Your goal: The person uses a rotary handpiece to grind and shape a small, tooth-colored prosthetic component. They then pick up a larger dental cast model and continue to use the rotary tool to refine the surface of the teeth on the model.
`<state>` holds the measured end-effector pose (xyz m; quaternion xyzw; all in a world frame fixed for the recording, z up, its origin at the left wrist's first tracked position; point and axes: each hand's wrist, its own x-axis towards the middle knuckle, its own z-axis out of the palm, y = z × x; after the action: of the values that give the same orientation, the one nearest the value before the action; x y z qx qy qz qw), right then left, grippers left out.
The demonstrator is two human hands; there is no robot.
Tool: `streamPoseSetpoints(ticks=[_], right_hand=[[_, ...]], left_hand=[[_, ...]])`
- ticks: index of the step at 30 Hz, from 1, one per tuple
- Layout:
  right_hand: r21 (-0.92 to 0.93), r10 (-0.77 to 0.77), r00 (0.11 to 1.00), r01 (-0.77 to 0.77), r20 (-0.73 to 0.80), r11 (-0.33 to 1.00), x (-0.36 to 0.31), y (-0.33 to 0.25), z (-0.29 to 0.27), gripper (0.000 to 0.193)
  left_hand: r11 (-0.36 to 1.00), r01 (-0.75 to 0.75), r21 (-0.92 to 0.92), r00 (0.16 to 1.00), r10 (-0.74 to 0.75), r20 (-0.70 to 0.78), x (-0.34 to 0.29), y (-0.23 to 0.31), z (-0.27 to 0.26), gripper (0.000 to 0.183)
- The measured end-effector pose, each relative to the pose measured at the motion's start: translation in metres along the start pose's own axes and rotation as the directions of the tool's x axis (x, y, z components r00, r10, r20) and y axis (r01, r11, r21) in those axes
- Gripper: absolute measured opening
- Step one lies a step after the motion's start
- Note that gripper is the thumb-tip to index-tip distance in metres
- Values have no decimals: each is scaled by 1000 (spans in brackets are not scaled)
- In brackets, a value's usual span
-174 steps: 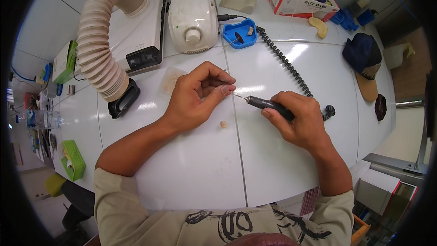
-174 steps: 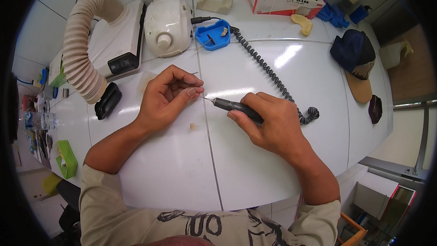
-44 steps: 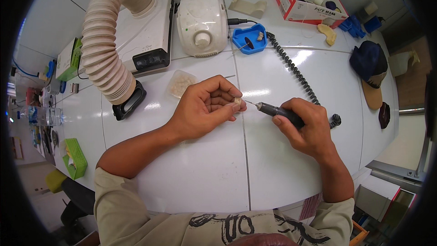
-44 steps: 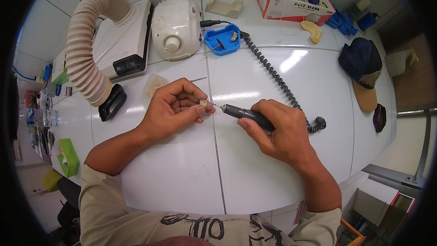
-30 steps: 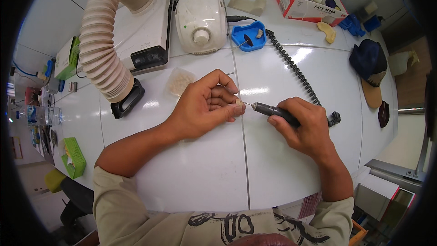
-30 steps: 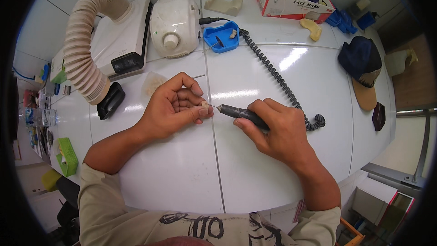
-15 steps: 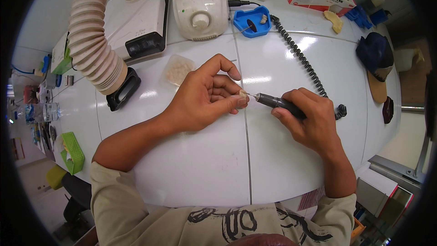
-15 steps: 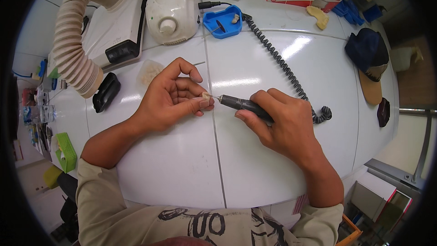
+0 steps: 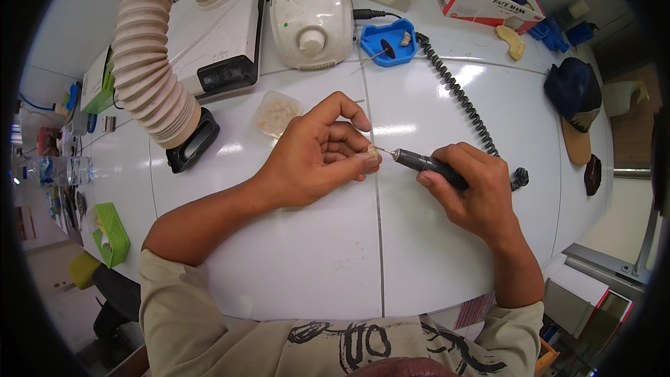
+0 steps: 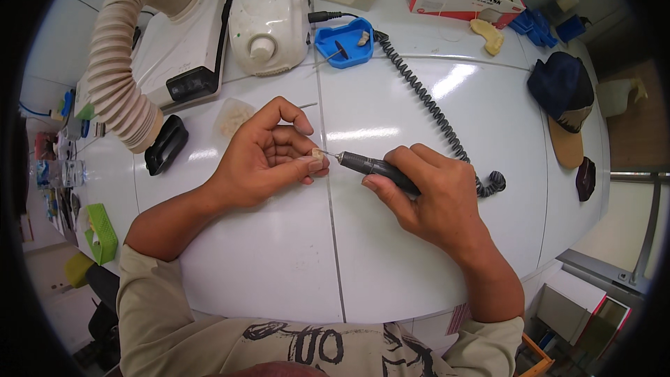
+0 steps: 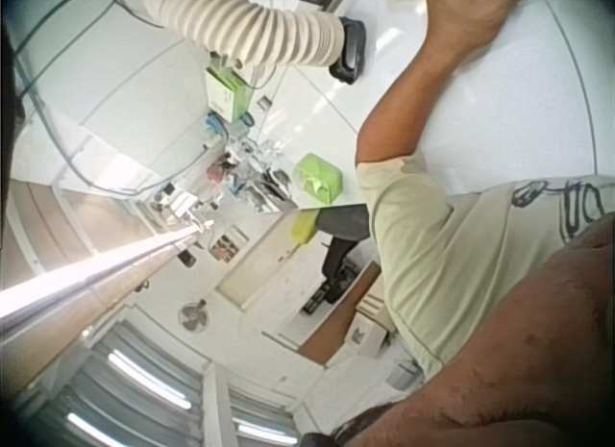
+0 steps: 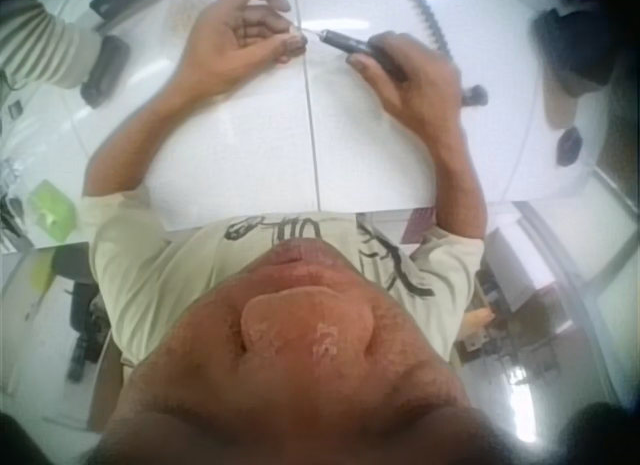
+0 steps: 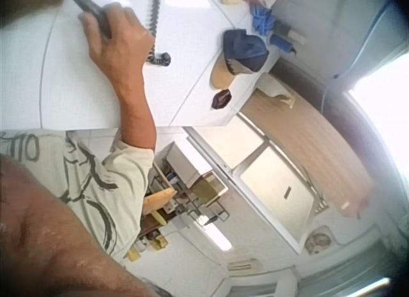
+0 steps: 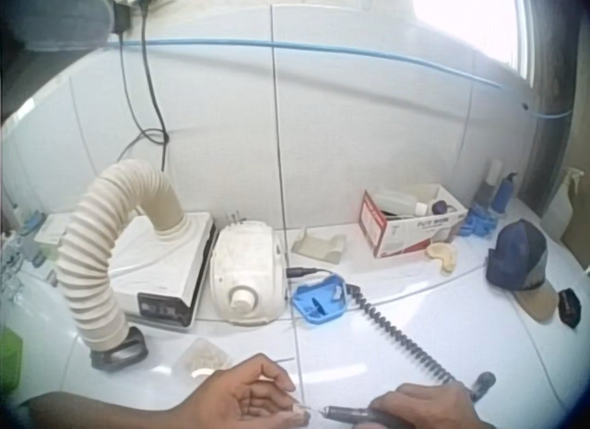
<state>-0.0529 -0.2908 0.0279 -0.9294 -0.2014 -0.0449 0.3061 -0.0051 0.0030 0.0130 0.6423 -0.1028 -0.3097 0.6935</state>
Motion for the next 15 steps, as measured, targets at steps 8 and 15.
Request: streamPoseSetpoints(ticks=[8, 15], right_hand=[[-14, -5, 999, 5, 36, 1000, 1, -2, -3, 31], [-13, 5, 999, -5, 42, 1000, 1, -2, -3, 31]], left_hand=[[999, -24, 37, 1000, 23, 12, 1, -2, -1, 37], [998, -27, 59, 1000, 26, 14, 0, -1, 0, 37]])
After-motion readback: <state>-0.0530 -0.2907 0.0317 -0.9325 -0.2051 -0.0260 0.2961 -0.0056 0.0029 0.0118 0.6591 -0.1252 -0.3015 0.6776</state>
